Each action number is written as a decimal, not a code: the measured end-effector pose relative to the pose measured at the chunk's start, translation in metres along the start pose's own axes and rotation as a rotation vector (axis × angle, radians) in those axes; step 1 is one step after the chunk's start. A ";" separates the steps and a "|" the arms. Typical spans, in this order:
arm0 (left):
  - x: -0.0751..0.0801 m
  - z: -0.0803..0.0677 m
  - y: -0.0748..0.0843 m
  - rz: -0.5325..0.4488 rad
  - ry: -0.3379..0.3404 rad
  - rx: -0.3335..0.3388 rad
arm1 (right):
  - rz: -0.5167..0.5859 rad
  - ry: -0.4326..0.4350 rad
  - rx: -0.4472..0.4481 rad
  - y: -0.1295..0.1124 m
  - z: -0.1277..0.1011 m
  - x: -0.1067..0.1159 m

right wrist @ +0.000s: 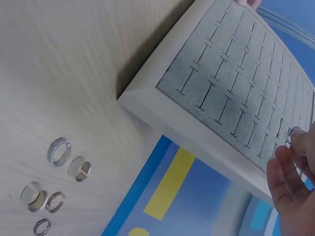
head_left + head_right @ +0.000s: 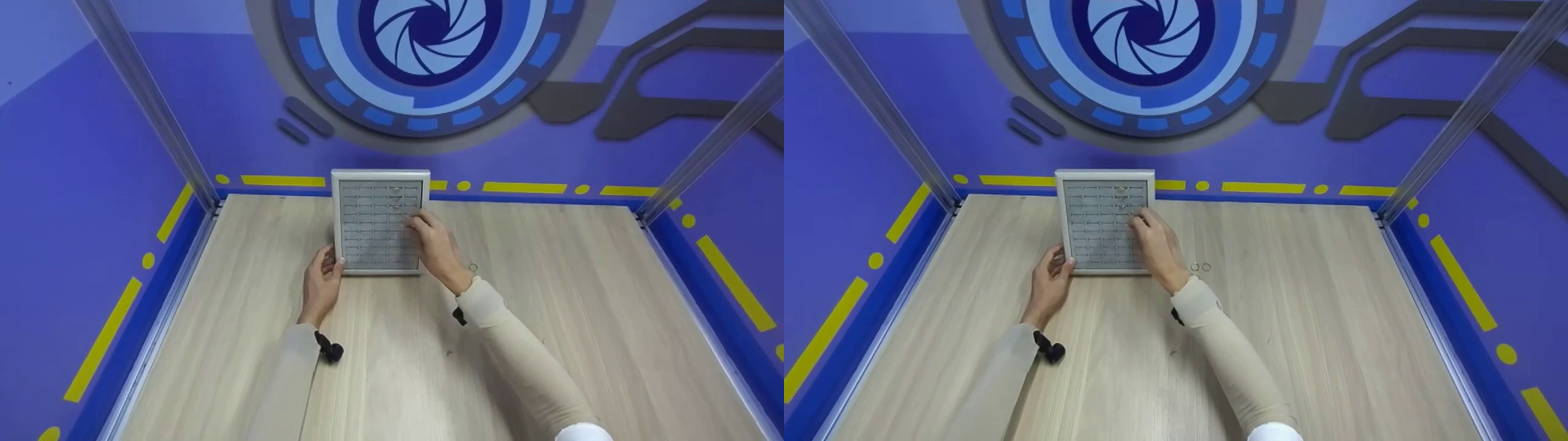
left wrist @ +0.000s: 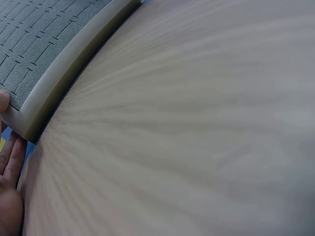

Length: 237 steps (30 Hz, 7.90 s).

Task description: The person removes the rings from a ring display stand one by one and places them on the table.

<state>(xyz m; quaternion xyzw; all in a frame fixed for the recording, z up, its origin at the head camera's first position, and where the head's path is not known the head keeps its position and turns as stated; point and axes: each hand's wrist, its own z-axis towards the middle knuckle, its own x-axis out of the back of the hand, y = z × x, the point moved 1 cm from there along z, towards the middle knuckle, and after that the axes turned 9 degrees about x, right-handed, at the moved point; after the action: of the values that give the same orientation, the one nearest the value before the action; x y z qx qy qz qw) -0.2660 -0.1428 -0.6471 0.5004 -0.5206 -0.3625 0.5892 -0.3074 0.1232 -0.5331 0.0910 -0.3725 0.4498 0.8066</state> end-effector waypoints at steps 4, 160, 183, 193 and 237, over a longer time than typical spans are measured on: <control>0.000 0.000 -0.001 -0.003 -0.003 -0.006 | 0.019 0.006 0.001 0.003 -0.006 0.004; -0.001 0.000 0.000 0.000 -0.006 0.015 | 0.149 0.068 -0.148 0.017 -0.009 0.017; -0.001 0.000 0.000 0.005 -0.004 -0.007 | 0.031 0.023 -0.185 0.003 0.032 -0.009; 0.000 -0.001 0.001 0.010 -0.007 -0.019 | 0.000 0.030 -0.200 0.000 0.040 -0.017; -0.001 -0.001 -0.001 0.006 -0.002 -0.026 | -0.072 -0.084 -0.135 0.000 0.041 -0.012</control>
<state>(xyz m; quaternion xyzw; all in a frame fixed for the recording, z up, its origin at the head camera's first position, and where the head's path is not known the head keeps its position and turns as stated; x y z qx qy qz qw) -0.2653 -0.1419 -0.6483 0.4908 -0.5179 -0.3682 0.5961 -0.3330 0.0957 -0.5123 0.0685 -0.4318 0.3901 0.8104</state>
